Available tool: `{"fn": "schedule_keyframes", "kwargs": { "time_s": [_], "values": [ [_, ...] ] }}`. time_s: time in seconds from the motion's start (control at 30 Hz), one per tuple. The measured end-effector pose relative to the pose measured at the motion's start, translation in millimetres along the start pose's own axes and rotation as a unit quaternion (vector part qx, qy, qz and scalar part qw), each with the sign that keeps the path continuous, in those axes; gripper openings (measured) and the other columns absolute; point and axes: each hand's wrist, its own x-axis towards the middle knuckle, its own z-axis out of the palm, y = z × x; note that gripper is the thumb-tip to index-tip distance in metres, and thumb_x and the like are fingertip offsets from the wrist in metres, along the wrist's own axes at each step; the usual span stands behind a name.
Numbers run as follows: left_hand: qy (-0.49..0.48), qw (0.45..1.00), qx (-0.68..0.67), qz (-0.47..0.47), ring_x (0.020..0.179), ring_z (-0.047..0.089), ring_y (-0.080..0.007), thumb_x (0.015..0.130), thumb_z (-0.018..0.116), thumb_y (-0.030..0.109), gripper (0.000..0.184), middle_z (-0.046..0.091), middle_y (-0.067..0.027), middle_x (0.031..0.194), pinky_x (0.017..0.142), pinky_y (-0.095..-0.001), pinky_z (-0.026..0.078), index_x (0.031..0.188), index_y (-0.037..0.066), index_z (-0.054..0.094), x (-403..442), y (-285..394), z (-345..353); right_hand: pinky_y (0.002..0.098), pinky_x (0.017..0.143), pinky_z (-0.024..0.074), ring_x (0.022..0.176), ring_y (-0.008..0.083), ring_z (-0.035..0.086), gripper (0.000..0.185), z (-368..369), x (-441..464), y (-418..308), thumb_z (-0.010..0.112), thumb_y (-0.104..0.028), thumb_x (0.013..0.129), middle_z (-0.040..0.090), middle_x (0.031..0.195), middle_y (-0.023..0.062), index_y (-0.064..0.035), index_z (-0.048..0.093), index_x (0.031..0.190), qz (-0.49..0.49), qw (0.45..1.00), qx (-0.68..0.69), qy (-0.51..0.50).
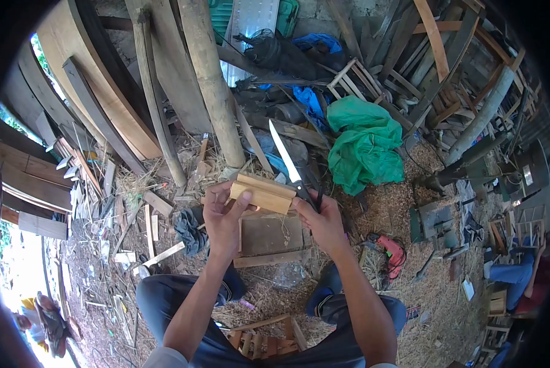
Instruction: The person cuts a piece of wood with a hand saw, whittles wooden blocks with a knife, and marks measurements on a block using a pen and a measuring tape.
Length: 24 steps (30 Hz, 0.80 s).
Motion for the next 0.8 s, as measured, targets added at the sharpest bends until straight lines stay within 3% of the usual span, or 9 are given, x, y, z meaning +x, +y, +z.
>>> {"fn": "schedule_keyframes", "kwargs": {
  "time_s": [0.8],
  "values": [
    [0.011,0.999,-0.034,-0.027,0.087,0.064,-0.0162,0.088,0.069,0.010,0.025,0.065,-0.0138,0.100,0.073,-0.0308,0.058,0.104,-0.002,0.055,1.4,-4.1,-0.9,0.0193,0.047,0.0278,0.053,0.0015,0.035,0.009,-2.5,-1.9,0.4,0.064,-0.010,0.090,0.044,0.065,-0.0074,-0.0042,0.058,0.094,-0.008,1.000,0.024,0.009]
  ]
}}
